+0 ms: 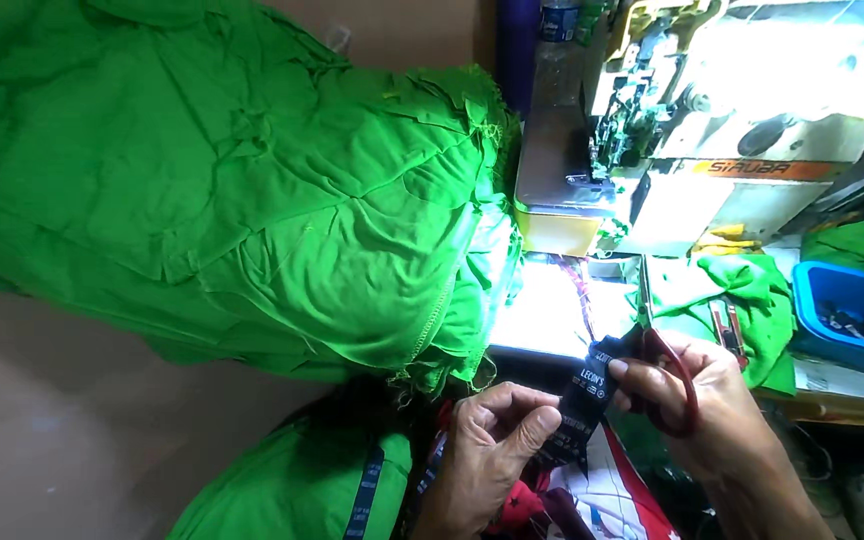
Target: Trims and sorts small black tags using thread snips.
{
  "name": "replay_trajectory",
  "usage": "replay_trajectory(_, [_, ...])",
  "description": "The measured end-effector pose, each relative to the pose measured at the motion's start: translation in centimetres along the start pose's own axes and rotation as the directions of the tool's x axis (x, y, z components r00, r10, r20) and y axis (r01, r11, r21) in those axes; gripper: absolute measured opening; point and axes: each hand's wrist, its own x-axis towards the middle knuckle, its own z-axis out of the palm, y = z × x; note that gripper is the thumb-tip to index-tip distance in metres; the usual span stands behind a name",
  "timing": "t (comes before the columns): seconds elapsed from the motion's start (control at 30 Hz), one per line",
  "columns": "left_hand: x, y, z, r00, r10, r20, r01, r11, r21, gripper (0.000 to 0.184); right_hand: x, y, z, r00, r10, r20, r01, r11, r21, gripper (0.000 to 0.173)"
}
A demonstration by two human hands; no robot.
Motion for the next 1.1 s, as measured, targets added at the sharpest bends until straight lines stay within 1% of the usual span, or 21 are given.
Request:
replay_trajectory(0.1, [0.2,0.0,-0.1,1.0,-0.024,-0.018,0.023,1.0,-0.017,0.013,-0.1,-0.1,0.0,1.0,-0.006,-0.001,0.006,1.0,-0.01,0.021])
replay_trajectory(0.23, [0.5,0.4,-0.2,0.999,-0.042,0.017,0.042,0.999,-0.005,0.015,0.1,-0.4,0.1,1.0,-0.007,0.016,0.007,1.0,-0.027,0.023])
replay_trajectory(0.4, [1.5,0.9,-1.0,0.978,0.071,0.195,-0.068,0.997,-0.02,0.027,0.6,-1.2,-0.1,0.998,-0.028,0.055,0.031,0.998,-0.062,0.022])
replay_trajectory(0.5, [2.1,1.2,-1.5,0.929,0.146,0.34,-0.155,0.988,-0.002,0.036,0.8,-1.8,-0.1,0.998,-0.018,0.063,0.022,0.998,-0.067,0.021])
replay_trajectory(0.57, [2.4,1.3,-1.7,0.894,0.179,0.411,-0.198,0.98,0.003,0.036,0.8,-2.0,-0.3,0.997,-0.004,0.076,0.008,0.998,-0.055,0.021])
replay_trajectory(0.63, [2.8,1.6,-1.9,0.866,0.184,0.465,-0.197,0.98,-0.021,0.034,0.7,-2.0,-0.5,0.995,0.012,0.094,-0.008,0.999,-0.045,0.021])
replay_trajectory(0.7, [3.1,1.6,-2.1,0.834,0.183,0.521,-0.18,0.982,-0.057,0.036,0.5,-1.9,-1.0,0.993,0.04,0.114,-0.035,0.998,-0.046,0.019])
replay_trajectory(0.77, [3.3,1.5,-2.3,0.822,0.161,0.547,-0.159,0.986,-0.052,0.038,0.0,-1.1,-2.0,0.984,0.05,0.17,-0.04,0.997,-0.06,0.011])
replay_trajectory(0.8, [3.3,1.6,-2.5,0.826,0.142,0.546,-0.146,0.989,-0.037,0.039,-0.4,-0.6,-2.9,0.973,0.044,0.227,-0.024,0.996,-0.09,0.005])
replay_trajectory(0.83, [3.4,1.6,-2.8,0.831,0.122,0.543,-0.134,0.991,-0.019,0.039,-0.9,0.0,-3.8,0.956,0.045,0.289,-0.004,0.99,-0.14,0.009])
replay_trajectory(0.87, [3.4,1.6,-3.1,0.832,0.102,0.545,-0.119,0.993,-0.004,0.04,-1.5,0.4,-4.8,0.933,0.057,0.355,0.018,0.979,-0.204,0.018])
replay_trajectory(0.93, [3.7,1.4,-3.7,0.819,0.064,0.57,-0.07,0.997,-0.012,0.044,-2.9,0.9,-6.2,0.87,0.132,0.475,0.038,0.942,-0.332,0.038])
replay_trajectory(1.0, [3.9,1.0,-4.2,0.796,0.031,0.605,-0.003,0.999,-0.048,0.047,-4.0,0.9,-6.9,0.775,0.216,0.594,0.069,0.905,-0.419,0.057])
replay_trajectory(1.07, [4.1,0.7,-4.3,0.76,0.011,0.65,0.053,0.995,-0.079,0.05,-4.5,0.7,-7.0,0.681,0.282,0.675,0.085,0.886,-0.456,0.068])
replay_trajectory(1.1, [4.3,0.6,-4.2,0.737,0.009,0.675,0.074,0.993,-0.094,0.051,-4.6,0.6,-7.0,0.65,0.302,0.698,0.085,0.883,-0.461,0.07])
